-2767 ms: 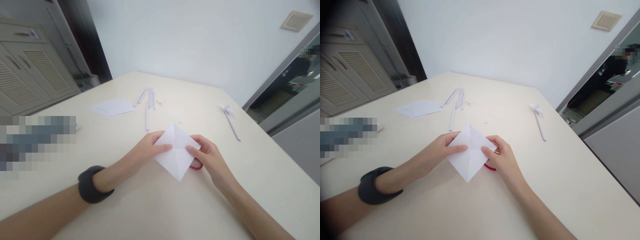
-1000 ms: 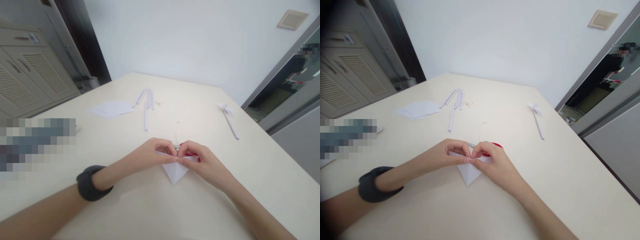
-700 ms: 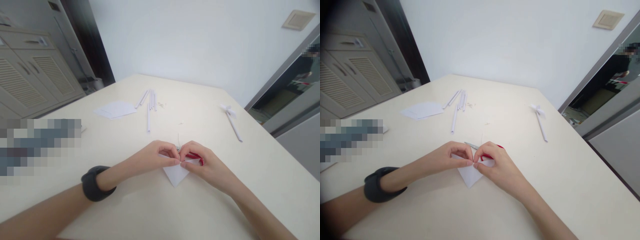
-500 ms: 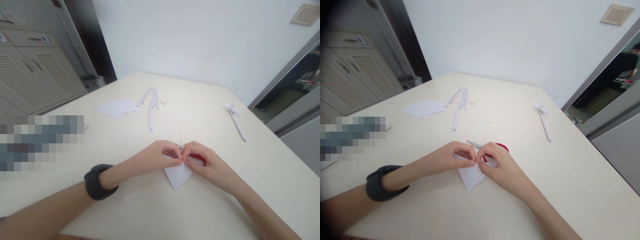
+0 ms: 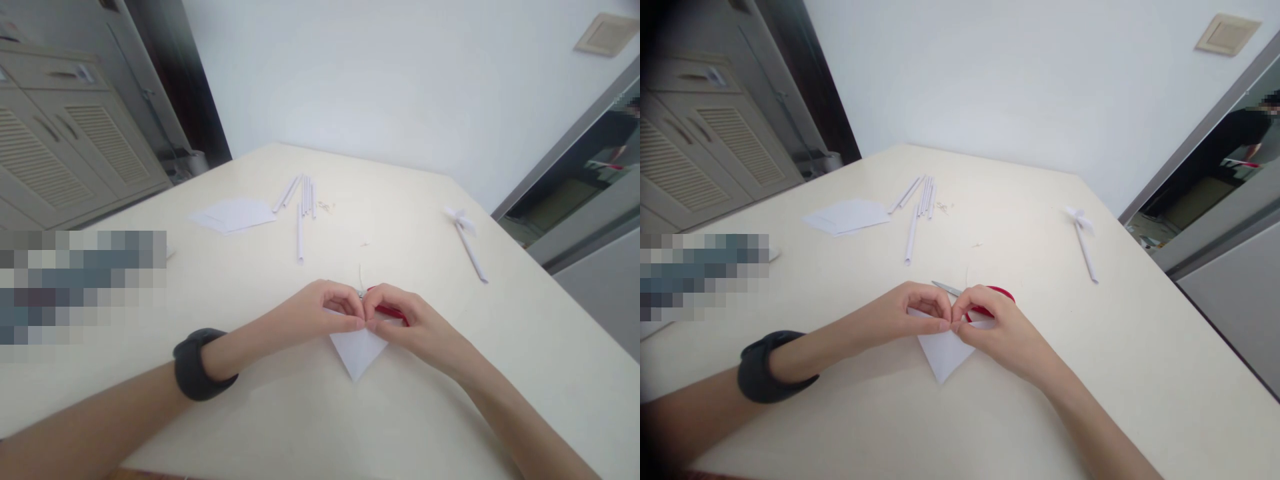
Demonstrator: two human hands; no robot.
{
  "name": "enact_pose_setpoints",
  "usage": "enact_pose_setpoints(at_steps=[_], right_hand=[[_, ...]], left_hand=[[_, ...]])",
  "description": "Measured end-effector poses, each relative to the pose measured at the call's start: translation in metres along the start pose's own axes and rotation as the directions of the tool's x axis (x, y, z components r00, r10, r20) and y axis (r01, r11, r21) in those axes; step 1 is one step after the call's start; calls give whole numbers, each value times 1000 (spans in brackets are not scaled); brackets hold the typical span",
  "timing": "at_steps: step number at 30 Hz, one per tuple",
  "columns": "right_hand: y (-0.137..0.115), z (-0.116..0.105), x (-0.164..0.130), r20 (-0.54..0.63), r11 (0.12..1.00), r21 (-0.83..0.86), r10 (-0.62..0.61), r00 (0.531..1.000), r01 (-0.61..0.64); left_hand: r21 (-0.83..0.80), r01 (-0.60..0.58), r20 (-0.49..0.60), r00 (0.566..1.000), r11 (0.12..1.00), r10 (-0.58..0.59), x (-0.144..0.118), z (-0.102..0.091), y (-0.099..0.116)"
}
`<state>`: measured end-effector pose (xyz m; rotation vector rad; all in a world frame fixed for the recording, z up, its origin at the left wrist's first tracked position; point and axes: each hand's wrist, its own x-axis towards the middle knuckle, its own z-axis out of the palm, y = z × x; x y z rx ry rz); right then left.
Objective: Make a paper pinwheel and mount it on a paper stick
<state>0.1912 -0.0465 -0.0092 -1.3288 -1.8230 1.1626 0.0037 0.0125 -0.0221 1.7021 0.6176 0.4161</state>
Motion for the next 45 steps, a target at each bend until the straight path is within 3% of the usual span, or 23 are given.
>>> enact_pose_setpoints(at_steps=[16, 21, 28, 33, 45], right_hand=[[-6, -3, -4, 35, 988, 150, 25, 999, -29], [-3, 0, -4, 15, 996, 92, 8, 1000, -10], [0, 5, -4, -51, 1000, -20, -18, 999, 17], [1, 6, -4, -57, 998, -57, -34, 998, 30], [-1, 0, -2, -7, 996, 70, 48, 999, -48]], left_hand=[[-63, 35, 11, 999, 997, -34, -1, -5, 4], [-13, 34, 35, 999, 999, -33, -1, -5, 7], [213, 2, -42, 999, 977, 7, -3, -7, 11], [207, -19, 0, 1000, 978, 20, -3, -8, 12], [208, 4, -65, 998, 978, 10, -7, -7, 19]])
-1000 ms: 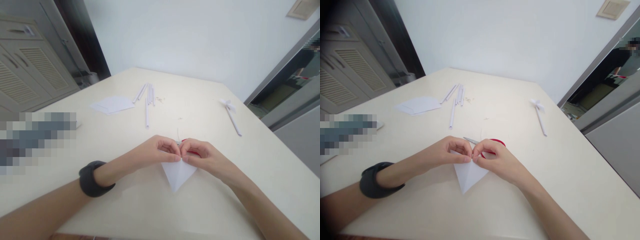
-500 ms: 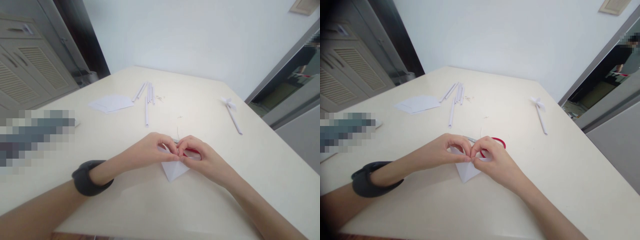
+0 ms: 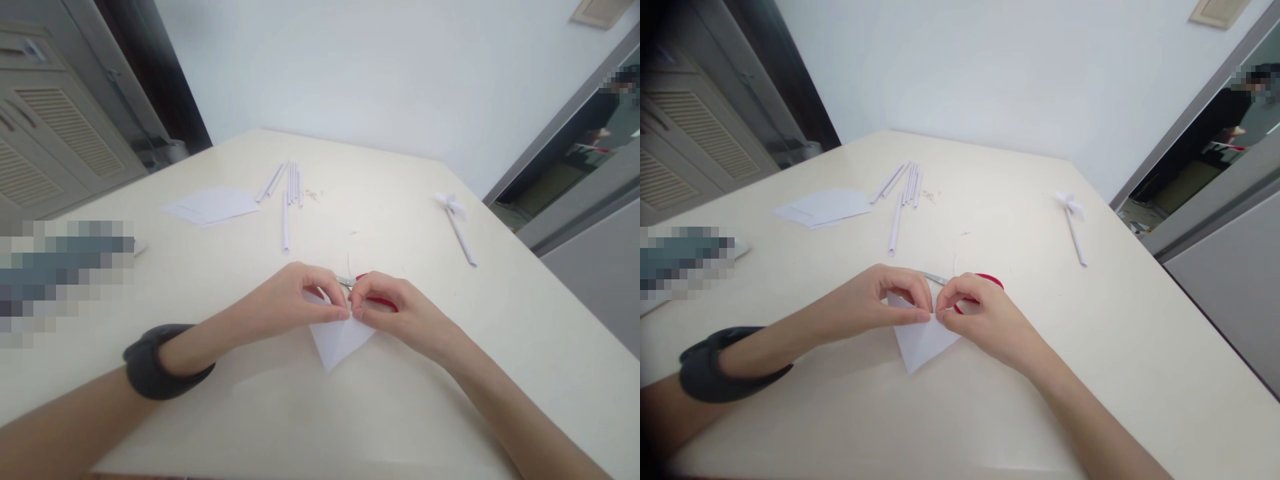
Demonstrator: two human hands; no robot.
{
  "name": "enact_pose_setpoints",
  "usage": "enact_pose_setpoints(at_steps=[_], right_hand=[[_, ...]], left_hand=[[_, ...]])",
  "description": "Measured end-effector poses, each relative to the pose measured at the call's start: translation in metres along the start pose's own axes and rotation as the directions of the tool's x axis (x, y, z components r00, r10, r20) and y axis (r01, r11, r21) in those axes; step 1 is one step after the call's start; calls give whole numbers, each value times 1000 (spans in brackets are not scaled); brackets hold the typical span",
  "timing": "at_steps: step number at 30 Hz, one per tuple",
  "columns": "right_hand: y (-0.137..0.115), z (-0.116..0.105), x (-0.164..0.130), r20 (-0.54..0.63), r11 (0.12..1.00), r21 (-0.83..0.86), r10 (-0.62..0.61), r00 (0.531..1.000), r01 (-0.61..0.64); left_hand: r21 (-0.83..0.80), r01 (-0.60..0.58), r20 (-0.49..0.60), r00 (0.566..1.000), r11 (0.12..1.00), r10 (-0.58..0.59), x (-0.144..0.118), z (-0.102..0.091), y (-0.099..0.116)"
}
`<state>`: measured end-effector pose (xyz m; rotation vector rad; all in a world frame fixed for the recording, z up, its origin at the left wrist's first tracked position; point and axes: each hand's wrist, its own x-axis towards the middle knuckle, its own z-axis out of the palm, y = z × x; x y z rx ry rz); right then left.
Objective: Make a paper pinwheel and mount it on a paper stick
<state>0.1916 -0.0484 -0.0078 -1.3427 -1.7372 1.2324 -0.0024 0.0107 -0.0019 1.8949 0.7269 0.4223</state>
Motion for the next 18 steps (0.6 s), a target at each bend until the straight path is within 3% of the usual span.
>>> enact_pose_setpoints(at_steps=[11, 18], right_hand=[[6, -11, 1, 37, 982, 158, 99, 994, -104], [3, -4, 1, -18, 996, 83, 36, 999, -34]], left_hand=[[-60, 101, -17, 995, 993, -102, 2, -8, 8], [110, -60, -109, 991, 992, 72, 0, 1, -1]])
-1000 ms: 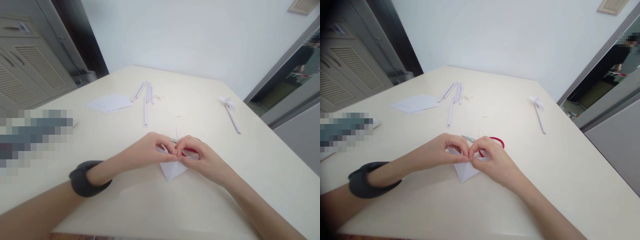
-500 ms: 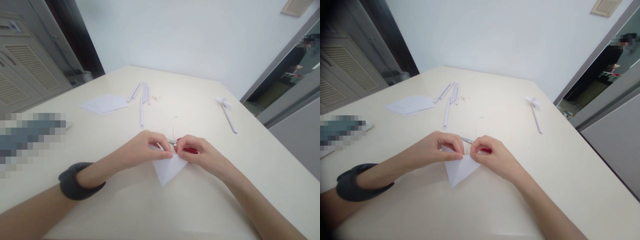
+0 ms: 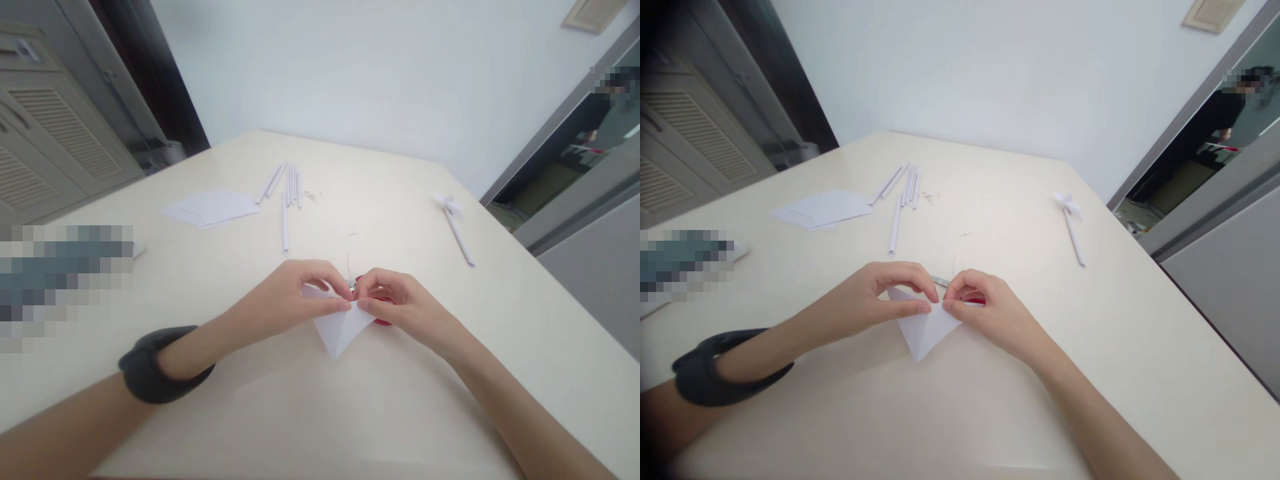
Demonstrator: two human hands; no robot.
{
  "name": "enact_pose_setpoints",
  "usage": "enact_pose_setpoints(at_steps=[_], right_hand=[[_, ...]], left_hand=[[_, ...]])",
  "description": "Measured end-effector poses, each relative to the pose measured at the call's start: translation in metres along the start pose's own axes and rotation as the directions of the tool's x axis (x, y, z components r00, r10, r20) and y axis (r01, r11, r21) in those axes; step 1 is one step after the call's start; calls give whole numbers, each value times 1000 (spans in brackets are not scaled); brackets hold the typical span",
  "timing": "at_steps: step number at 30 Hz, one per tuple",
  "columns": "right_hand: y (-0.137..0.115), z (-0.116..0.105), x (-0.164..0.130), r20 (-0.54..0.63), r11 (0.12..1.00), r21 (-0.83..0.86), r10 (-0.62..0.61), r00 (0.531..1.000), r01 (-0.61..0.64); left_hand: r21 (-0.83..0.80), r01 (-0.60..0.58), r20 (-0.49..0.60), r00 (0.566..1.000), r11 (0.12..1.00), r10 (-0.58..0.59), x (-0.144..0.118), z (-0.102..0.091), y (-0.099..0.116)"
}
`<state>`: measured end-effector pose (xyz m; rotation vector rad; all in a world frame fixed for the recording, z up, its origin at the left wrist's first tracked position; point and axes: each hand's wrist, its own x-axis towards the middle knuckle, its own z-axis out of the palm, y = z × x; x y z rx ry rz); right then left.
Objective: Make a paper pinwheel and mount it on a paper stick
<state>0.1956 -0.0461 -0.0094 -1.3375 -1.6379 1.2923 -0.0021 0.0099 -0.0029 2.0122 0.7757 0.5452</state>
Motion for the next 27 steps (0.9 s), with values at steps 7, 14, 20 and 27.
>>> enact_pose_setpoints(at_steps=[7, 14, 20, 27], right_hand=[[-1, 1, 0, -95, 991, -110, -91, 991, 80], [-1, 4, 0, -159, 974, -177, -171, 972, 142], [-4, 10, -2, -149, 973, -187, -165, 975, 136], [-4, 2, -1, -123, 982, -145, -139, 983, 120]], left_hand=[[321, -258, -148, 937, 911, 317, -2, 5, 1], [476, -268, -184, 901, 837, 392, -1, 4, 2], [391, -200, -147, 950, 898, 276, -3, 9, 5], [278, -109, -187, 968, 954, 165, -5, 7, 6]])
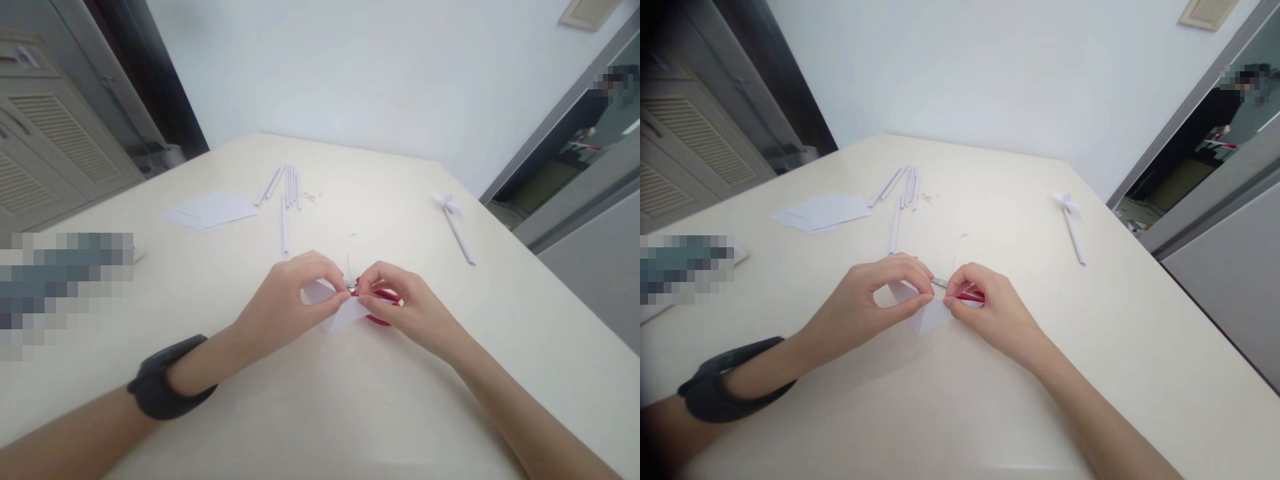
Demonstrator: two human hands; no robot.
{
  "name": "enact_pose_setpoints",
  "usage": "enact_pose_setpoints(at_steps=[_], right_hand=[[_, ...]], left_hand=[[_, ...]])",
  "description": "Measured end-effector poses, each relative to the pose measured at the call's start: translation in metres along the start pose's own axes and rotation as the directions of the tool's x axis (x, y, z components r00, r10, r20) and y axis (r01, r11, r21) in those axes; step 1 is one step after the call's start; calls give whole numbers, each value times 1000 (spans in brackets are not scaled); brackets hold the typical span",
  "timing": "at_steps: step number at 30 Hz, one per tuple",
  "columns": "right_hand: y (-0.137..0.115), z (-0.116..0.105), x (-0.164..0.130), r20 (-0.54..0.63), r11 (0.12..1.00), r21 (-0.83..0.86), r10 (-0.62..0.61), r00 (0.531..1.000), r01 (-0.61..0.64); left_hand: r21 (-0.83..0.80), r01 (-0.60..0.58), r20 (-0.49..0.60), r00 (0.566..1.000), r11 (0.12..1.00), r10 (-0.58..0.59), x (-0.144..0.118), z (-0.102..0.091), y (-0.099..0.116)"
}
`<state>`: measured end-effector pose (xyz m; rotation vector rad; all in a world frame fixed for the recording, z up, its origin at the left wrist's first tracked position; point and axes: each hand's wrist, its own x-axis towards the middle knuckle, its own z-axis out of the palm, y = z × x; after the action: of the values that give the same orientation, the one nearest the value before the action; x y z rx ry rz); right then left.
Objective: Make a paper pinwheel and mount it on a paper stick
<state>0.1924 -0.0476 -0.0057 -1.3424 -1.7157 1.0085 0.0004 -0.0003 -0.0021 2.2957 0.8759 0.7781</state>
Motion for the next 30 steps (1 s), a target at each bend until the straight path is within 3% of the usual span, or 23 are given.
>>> enact_pose_setpoints(at_steps=[5, 7, 10, 15, 22, 30], right_hand=[[5, -7, 3, 16, 998, 14, 53, 998, -54], [7, -6, 3, 15, 997, 24, 66, 998, -66], [7, -2, 1, 43, 993, 64, 100, 994, -102], [3, 4, -1, 34, 997, 51, 58, 998, -60], [0, -6, 0, -11, 1000, 5, 25, 1000, -24], [4, -34, 4, -95, 999, -8, 50, 994, -51]], left_hand=[[-42, 175, 72, 983, 984, -171, 4, -8, -1], [-18, 170, 68, 983, 985, -168, 5, -9, -1], [-13, 70, 42, 997, 997, -69, 5, -5, -3], [-80, -23, 68, 997, 997, 29, 4, 0, -3], [-166, 123, 76, 991, 978, -112, 7, -12, 3], [-340, 210, 50, 977, 917, -206, 8, -11, -11]])
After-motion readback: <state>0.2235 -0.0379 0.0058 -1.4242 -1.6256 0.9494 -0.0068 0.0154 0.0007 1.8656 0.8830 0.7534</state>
